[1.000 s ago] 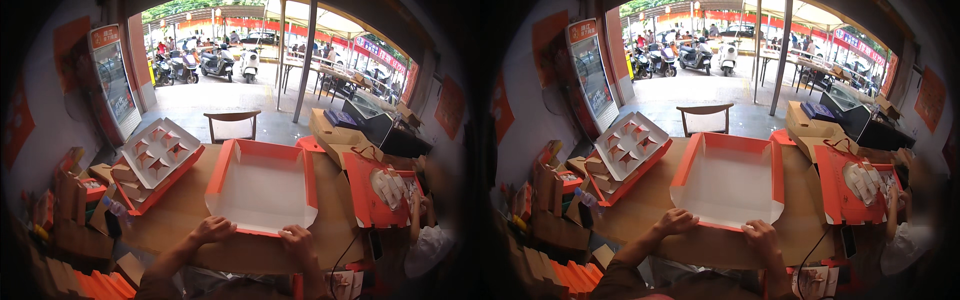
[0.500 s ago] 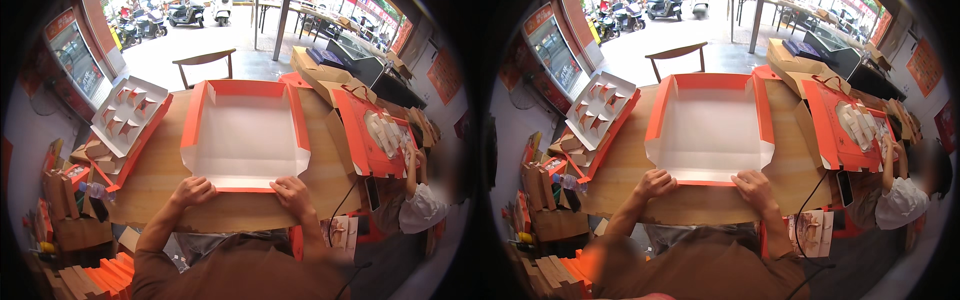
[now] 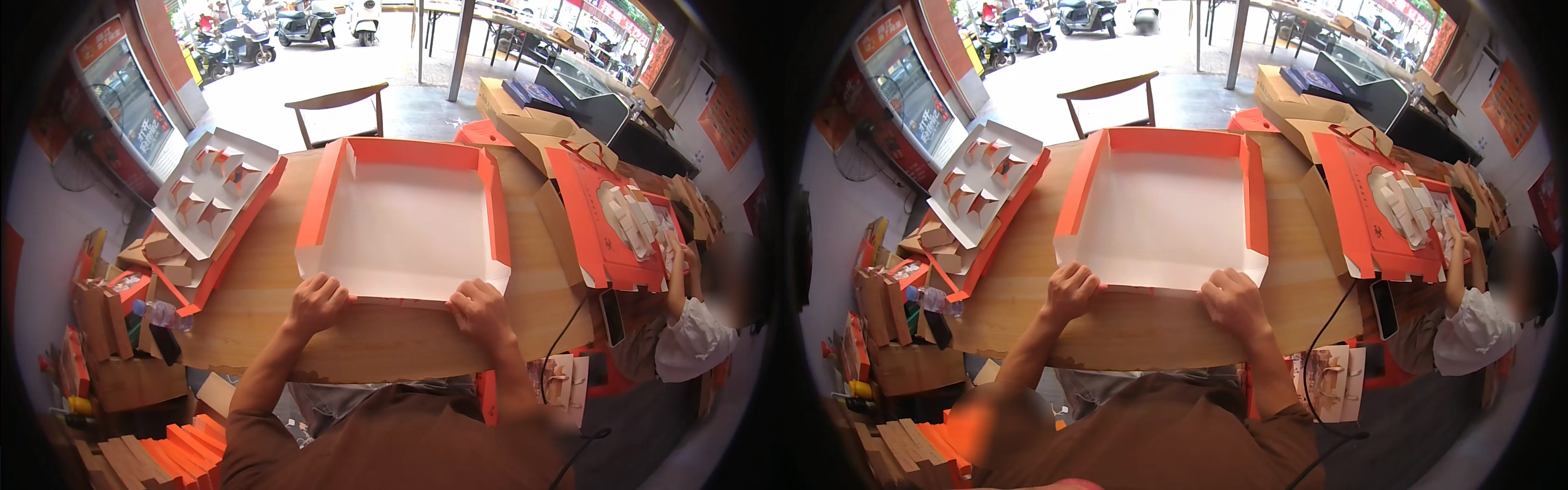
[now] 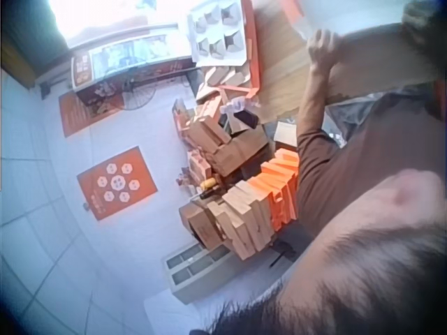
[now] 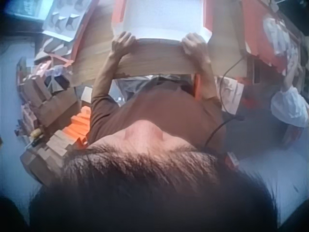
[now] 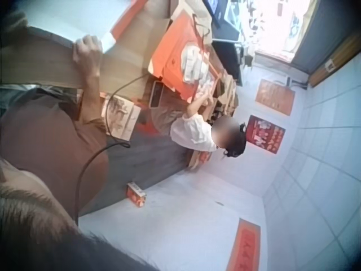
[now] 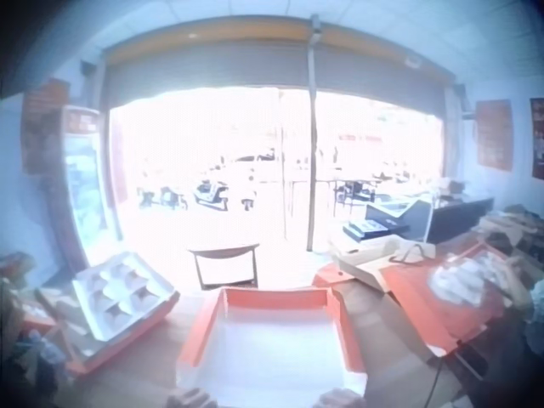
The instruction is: The person folds small white paper cards and places them into a pile, then assembles a larger orange cardboard box by folding its flaps and securing the edges. The person works at a wooden table in a shop with a street view visible through the front window.
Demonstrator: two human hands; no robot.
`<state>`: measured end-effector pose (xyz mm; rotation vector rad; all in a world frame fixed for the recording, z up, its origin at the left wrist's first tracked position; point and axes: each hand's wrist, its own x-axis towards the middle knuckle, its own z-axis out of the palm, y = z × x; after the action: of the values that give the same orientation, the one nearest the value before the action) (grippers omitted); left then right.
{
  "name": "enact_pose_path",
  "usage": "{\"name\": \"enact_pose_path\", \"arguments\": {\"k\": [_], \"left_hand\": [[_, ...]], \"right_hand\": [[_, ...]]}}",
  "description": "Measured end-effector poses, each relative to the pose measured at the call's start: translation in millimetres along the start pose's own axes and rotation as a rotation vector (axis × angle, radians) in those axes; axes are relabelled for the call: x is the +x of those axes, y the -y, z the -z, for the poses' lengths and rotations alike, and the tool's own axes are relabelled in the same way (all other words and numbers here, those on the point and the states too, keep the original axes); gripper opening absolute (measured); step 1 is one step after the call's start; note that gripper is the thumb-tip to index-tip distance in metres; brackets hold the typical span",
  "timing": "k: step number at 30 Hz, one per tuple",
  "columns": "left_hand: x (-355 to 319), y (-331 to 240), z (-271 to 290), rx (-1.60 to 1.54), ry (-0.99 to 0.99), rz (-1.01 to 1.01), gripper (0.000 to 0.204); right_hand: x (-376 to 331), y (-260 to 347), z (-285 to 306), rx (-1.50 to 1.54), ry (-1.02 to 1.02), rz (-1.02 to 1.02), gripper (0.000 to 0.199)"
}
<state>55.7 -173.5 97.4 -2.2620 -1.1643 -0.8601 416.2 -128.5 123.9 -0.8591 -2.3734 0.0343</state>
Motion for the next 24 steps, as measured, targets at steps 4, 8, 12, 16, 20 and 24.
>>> {"name": "enact_pose_path", "arguments": {"k": [4,8,12,16,20,24], "left_hand": [[-5.8,-3.9,0.7,-0.062,0.112,0.125,0.034],[-6.6,-7.7,2.3,-0.184,0.333,0.328,0.034],[3.1,-9.0,7.1,-0.274,0.465,0.441,0.032],[7.1,-10.6,10.0,-0.28,0.487,0.494,0.028],[10.1,-11.5,6.9,-0.202,0.312,0.441,0.029],[-8.8,-1.6,-5.2,-0.232,0.356,0.214,0.033]], "right_hand": [[6.7,-0.3,4.4,0.026,0.107,-0.018,0.017],[9.7,2.4,-3.3,0.087,0.205,-0.178,0.015],[3.4,-0.6,-20.4,0.082,0.191,-0.232,0.015],[-1.5,2.1,-30.8,0.051,0.122,-0.231,0.014],[1.1,6.3,-29.4,0.057,0.047,-0.181,0.013],[-0.1,4.2,-32.8,0.084,0.051,-0.199,0.018]]}}
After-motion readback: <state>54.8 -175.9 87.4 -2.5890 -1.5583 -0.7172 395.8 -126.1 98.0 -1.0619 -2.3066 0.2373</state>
